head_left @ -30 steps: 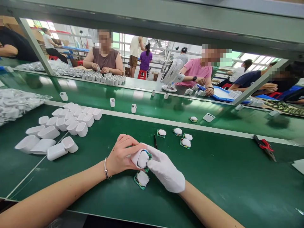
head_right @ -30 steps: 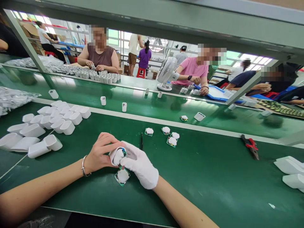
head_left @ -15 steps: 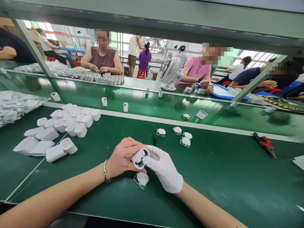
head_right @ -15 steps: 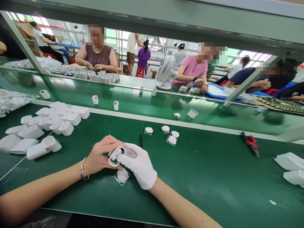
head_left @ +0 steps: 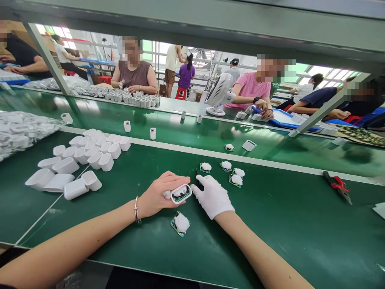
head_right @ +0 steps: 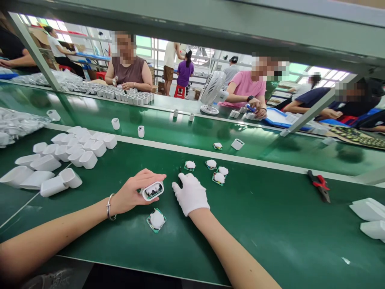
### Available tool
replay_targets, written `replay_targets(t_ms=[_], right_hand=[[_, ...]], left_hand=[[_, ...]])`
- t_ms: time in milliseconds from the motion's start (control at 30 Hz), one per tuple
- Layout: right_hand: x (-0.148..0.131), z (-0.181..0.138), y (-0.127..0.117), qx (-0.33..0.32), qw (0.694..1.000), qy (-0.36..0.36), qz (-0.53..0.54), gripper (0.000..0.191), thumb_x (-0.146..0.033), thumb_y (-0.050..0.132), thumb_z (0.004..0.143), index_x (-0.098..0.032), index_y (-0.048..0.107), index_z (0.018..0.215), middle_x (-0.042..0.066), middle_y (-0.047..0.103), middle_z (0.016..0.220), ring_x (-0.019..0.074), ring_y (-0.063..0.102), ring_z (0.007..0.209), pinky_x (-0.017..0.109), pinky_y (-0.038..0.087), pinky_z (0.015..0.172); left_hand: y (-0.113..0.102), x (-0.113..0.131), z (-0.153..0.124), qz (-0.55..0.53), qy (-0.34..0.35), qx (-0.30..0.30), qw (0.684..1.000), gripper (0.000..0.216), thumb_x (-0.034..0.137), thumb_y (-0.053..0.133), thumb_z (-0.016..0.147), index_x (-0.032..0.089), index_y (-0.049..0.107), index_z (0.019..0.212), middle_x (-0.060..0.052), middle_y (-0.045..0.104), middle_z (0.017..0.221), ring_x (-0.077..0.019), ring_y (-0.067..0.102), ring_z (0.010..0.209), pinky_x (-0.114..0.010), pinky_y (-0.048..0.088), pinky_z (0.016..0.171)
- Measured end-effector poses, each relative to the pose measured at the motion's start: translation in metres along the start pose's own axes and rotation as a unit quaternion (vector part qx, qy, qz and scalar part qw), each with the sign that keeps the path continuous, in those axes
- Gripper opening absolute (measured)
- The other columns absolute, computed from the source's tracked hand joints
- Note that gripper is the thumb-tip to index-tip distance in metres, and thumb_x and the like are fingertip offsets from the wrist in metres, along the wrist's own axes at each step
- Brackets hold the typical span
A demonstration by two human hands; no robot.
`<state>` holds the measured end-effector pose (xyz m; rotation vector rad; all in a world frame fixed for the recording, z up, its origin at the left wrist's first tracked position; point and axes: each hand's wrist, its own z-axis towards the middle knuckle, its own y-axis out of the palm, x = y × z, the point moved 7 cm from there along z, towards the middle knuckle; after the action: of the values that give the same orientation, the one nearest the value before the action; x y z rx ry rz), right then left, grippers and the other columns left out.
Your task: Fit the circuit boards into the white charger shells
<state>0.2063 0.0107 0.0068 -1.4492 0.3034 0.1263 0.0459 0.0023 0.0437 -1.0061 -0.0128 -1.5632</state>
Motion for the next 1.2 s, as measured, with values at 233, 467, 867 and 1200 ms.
replay_targets(t_ms=[233,467,867,1200], right_hand=[[0.011,0.000,-0.003,-0.080,0.983,0.090,0.139,0.019,-0.013,0.053,0.070,-0.017,0.064,0.085,0.001,0.060,0.061,0.0173,0.056,0.060,0.029,0.038,0.057],[-0.003,-0.011,-0.021,-0.060,0.729,0.082,0.677,0.011,-0.023,0.053,0.061,-0.021,0.052,0.072,-0.009,0.042,0.036,0.0092,0.035,0.033,0.022,0.026,0.038],[-0.012,-0.022,-0.030,-0.074,0.598,0.074,0.795,0.020,-0.020,0.078,0.057,-0.021,0.062,0.070,0.000,0.064,0.078,0.0060,0.050,0.055,0.019,0.043,0.048],[-0.017,-0.026,-0.020,-0.002,0.665,0.047,0.746,0.026,-0.037,0.077,0.064,-0.019,0.058,0.068,-0.005,0.055,0.047,0.0077,0.047,0.041,0.021,0.042,0.043]], left_hand=[[-0.002,-0.012,-0.004,-0.035,-0.065,0.008,0.997,0.040,0.021,0.062,0.078,0.024,0.058,0.118,-0.007,0.055,0.106,-0.0169,0.055,0.091,-0.028,0.050,0.077],[0.001,-0.019,-0.004,-0.058,-0.096,-0.016,0.994,0.041,0.013,0.060,0.076,0.024,0.060,0.115,-0.005,0.056,0.103,-0.0168,0.055,0.093,-0.027,0.050,0.080],[0.004,-0.027,-0.005,-0.075,-0.154,-0.022,0.985,0.038,0.018,0.063,0.074,0.023,0.063,0.111,-0.003,0.054,0.094,-0.0155,0.055,0.086,-0.026,0.050,0.075],[0.010,-0.024,-0.005,-0.087,-0.170,-0.076,0.979,0.033,0.025,0.064,0.074,0.020,0.066,0.106,-0.001,0.051,0.084,-0.0117,0.051,0.072,-0.022,0.047,0.063]])
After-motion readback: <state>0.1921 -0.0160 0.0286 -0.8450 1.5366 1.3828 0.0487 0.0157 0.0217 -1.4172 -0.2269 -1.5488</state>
